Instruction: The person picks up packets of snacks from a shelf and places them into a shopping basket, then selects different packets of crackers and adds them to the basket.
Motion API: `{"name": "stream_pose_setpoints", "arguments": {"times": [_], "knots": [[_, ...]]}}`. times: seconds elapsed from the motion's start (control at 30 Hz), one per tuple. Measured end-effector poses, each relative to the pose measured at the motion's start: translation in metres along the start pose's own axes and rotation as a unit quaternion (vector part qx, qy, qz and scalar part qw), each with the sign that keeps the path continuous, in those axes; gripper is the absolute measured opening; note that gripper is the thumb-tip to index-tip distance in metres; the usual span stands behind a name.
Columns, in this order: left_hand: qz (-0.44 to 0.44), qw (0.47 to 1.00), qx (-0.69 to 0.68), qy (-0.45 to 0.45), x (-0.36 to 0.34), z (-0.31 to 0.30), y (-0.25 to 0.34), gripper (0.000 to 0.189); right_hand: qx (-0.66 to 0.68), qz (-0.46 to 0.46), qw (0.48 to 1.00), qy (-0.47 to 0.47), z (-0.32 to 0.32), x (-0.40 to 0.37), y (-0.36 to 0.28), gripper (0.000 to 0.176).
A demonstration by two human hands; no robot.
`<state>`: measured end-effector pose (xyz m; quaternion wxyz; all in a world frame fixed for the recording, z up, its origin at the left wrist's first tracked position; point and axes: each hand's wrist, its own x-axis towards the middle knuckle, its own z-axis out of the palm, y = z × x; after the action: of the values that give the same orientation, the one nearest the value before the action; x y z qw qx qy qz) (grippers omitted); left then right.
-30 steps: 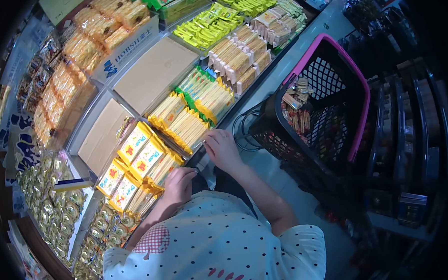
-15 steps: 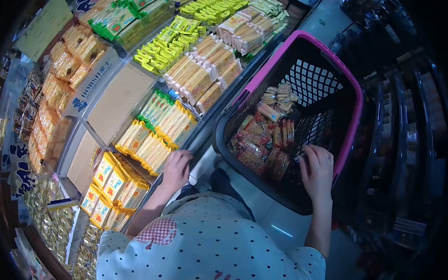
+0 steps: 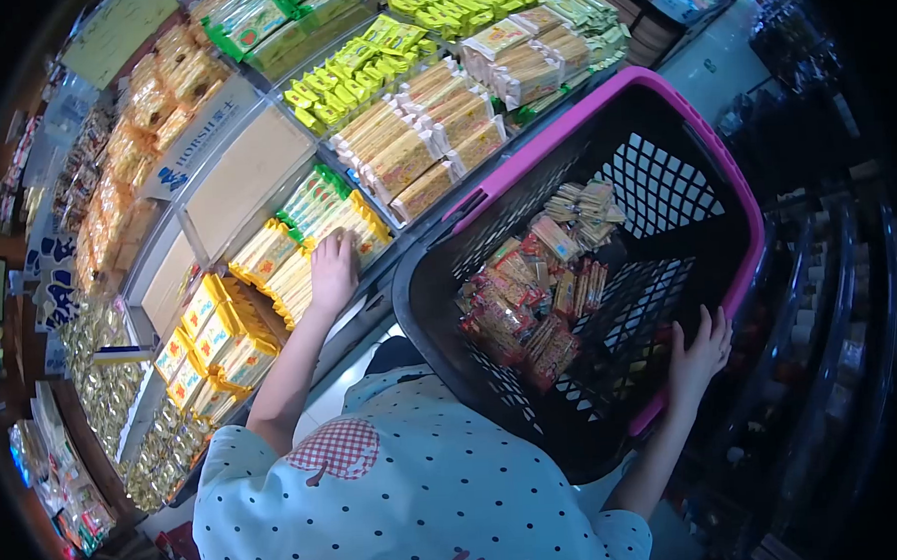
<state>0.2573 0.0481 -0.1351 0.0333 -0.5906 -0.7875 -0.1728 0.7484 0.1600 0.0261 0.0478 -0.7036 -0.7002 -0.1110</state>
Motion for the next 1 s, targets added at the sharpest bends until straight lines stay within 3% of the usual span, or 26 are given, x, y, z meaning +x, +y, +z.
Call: {"name": "stream_pose_setpoints", "arguments": {"times": [0.3,0.43,0.53,0.6,0.67,0.8,1.0], "knots": [[-0.021,1.000,-0.005,0.015,0.000,0.009,0.008,0.048,0.058,-0.017,0.998,0.005,0.012,0.008,0.017,0.048],[0.000,0.999,-0.012,0.030,0.004,0.006,0.011,0.047,-0.041,-0.040,0.997,-0.049,-0.005,0.012,-0.004,0.053],[0.008,0.999,-0.002,0.036,0.004,0.008,0.013,0.047,-0.035,-0.158,0.982,-0.103,-0.013,0.038,-0.029,0.056],[0.002,0.999,-0.004,0.038,0.003,0.008,0.016,0.047,0.047,-0.228,0.962,-0.141,-0.011,0.060,-0.064,0.050],[0.001,0.999,-0.004,0.037,0.001,0.010,0.018,0.048,0.085,-0.287,0.937,-0.182,0.026,0.080,-0.087,0.043],[-0.026,0.999,0.007,0.029,-0.001,0.015,0.021,0.050,-0.084,-0.291,0.881,-0.364,0.125,0.117,-0.141,0.044],[-0.038,0.998,-0.026,0.050,-0.010,0.006,0.026,0.056,-0.075,-0.280,0.885,-0.364,0.238,0.112,-0.137,0.050]]}}
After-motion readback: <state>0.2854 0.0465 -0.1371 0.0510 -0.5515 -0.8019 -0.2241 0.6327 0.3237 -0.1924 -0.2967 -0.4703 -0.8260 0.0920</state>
